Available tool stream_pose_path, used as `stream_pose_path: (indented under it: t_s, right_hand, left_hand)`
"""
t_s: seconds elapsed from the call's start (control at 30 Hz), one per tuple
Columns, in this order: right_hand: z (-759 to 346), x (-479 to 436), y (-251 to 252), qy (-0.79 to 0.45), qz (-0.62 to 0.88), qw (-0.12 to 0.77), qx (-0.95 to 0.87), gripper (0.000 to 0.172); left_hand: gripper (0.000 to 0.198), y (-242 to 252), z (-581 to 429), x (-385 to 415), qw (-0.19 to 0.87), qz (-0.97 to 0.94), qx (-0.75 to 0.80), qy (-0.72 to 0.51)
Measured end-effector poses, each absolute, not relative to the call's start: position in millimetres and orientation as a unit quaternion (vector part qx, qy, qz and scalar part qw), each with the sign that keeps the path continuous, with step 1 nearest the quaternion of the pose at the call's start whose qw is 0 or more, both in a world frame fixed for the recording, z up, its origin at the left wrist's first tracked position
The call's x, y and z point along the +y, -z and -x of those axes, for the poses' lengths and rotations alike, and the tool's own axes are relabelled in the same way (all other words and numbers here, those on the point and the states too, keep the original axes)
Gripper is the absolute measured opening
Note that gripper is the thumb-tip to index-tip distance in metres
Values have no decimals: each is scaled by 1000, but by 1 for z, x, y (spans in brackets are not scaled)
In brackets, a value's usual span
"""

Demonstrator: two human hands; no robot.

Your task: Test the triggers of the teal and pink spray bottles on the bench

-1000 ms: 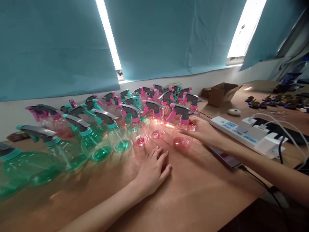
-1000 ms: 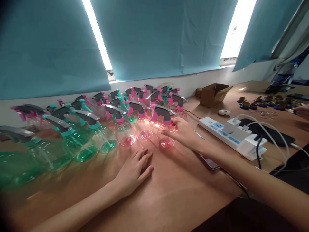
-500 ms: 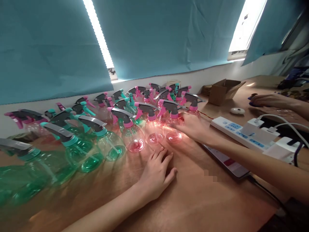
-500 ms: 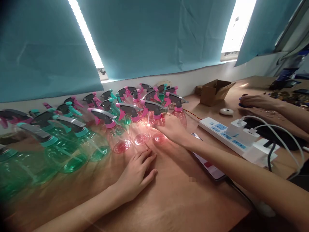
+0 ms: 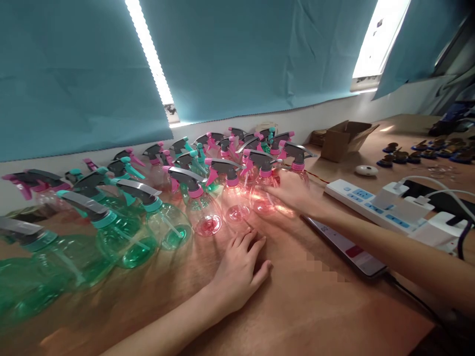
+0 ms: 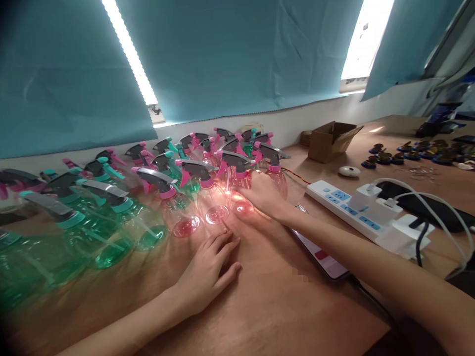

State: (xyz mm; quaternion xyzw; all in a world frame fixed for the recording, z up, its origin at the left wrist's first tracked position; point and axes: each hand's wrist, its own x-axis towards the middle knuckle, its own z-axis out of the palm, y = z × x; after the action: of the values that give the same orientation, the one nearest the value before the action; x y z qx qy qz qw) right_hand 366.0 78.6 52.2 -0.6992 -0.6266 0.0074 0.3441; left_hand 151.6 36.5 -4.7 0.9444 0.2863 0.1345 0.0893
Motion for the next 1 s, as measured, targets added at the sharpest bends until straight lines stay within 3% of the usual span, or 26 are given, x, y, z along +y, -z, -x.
stream_pose_path:
  t_s: [0.2, 0.47, 0.6, 0.7, 0.8, 0.9, 0.93, 1.0]
  right_hand:
    - [-367, 80, -52, -14, 697, 351, -625, 39]
    - [-376, 60, -56, -24, 674, 361, -644, 57]
    - [-403, 27, -68, -93, 658, 405, -628, 37]
    - [-431, 13, -71, -32, 709, 383, -591, 27]
    - [-453, 17, -61, -45, 748, 376, -544, 33]
    - [-459, 31, -47, -88, 740, 374, -552, 57]
    - [-459, 36, -44, -88, 732, 370, -565, 59]
    - [-456, 46, -40, -97, 713, 372, -586, 48]
  left_hand:
    - [41, 5, -151, 37, 90, -945, 282, -138]
    - [42, 6, -152, 38, 84, -947, 282, -129]
    - [41, 8, -151, 40, 87, -947, 276, -138]
    - [40, 9, -151, 42, 86, -947, 276, -141]
    - [39, 11, -154, 43, 83, -945, 277, -152]
    - [38, 11, -163, 45, 82, -946, 276, -151]
    - [37, 11, -167, 45, 83, -946, 275, -147]
    - [35, 10, -174, 45, 84, -949, 271, -140]
